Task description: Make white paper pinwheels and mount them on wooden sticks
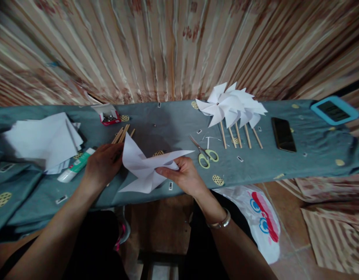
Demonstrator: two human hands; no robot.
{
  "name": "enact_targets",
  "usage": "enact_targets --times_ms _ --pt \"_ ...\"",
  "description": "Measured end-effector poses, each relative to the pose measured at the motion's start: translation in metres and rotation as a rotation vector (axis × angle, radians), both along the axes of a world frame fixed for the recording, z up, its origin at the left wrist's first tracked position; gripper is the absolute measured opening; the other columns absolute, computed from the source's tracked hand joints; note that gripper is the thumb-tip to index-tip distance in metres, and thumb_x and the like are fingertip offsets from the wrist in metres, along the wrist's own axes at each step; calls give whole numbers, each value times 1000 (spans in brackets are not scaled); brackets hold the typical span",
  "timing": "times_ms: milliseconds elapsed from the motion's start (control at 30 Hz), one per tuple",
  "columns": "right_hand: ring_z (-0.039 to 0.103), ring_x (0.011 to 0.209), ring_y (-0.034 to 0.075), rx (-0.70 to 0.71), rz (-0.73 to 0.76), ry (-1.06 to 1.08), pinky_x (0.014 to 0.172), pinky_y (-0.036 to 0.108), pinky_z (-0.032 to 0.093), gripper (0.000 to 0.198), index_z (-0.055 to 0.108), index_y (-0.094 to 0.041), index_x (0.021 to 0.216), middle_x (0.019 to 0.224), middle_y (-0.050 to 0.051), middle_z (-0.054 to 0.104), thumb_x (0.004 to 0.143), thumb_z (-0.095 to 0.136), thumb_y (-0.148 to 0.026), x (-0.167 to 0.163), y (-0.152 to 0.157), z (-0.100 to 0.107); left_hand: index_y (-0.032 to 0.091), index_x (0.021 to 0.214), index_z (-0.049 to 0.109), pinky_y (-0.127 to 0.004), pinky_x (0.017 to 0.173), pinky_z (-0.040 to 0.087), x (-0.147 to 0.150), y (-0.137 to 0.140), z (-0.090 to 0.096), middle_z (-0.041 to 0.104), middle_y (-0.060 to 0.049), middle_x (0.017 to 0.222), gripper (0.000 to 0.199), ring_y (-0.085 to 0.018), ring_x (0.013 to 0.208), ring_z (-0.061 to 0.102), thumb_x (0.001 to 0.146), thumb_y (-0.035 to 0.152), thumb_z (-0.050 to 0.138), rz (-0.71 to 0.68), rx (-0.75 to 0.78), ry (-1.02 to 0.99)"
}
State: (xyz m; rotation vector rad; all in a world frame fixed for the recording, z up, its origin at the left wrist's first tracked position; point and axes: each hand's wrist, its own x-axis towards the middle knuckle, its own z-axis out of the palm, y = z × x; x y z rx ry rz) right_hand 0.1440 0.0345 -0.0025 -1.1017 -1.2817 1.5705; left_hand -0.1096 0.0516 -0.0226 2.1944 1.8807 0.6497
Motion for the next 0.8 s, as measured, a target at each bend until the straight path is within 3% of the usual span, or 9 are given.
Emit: enact_targets --times_ms 100,233,433,600,700,800 --pt "70 71 16 8 8 -34 69 29 57 20 78 -23 82 80 0 78 70 80 -39 0 -2 1 18 122 63 -39 84 52 4 0 0 71 -13 110 41 -29 95 68 82 22 52 26 -53 -26" --pt "70 71 17 56 38 -81 68 29 57 19 77 -23 87 82 1 78 74 77 -37 0 -7 4 16 110 70 -41 84 52 11 -1 8 74 -12 102 36 -31 94 69 78 26 55 81 -116 -148" --pt "68 74 16 222 16 -294 67 27 53 11 75 -21 87 84 2 74 81 72 -29 3 -21 21 22 82 74 -32 70 53 27 -20 22 72 -4 77 21 -24 78 68 70 38 69 137 -209 -808" --pt "67 81 16 545 -59 -407 75 31 51 9 72 -21 89 87 2 73 88 63 -21 11 -31 34 17 77 75 -23 51 43 38 -45 27 63 -1 65 20 -13 56 55 65 32 75 99 -276 -1033" --pt "66 84 17 757 -81 -457 81 34 49 12 69 -22 93 88 2 73 89 59 -17 16 -34 34 18 79 76 -22 48 41 42 -56 32 64 -1 68 18 -11 55 53 66 31 75 100 -318 -1069" --pt "66 89 20 875 -96 -500 83 38 48 14 66 -21 103 94 4 73 93 56 -24 18 -37 31 19 74 76 -22 50 43 44 -62 37 65 -1 71 16 -12 58 55 62 29 76 123 -313 -1066"
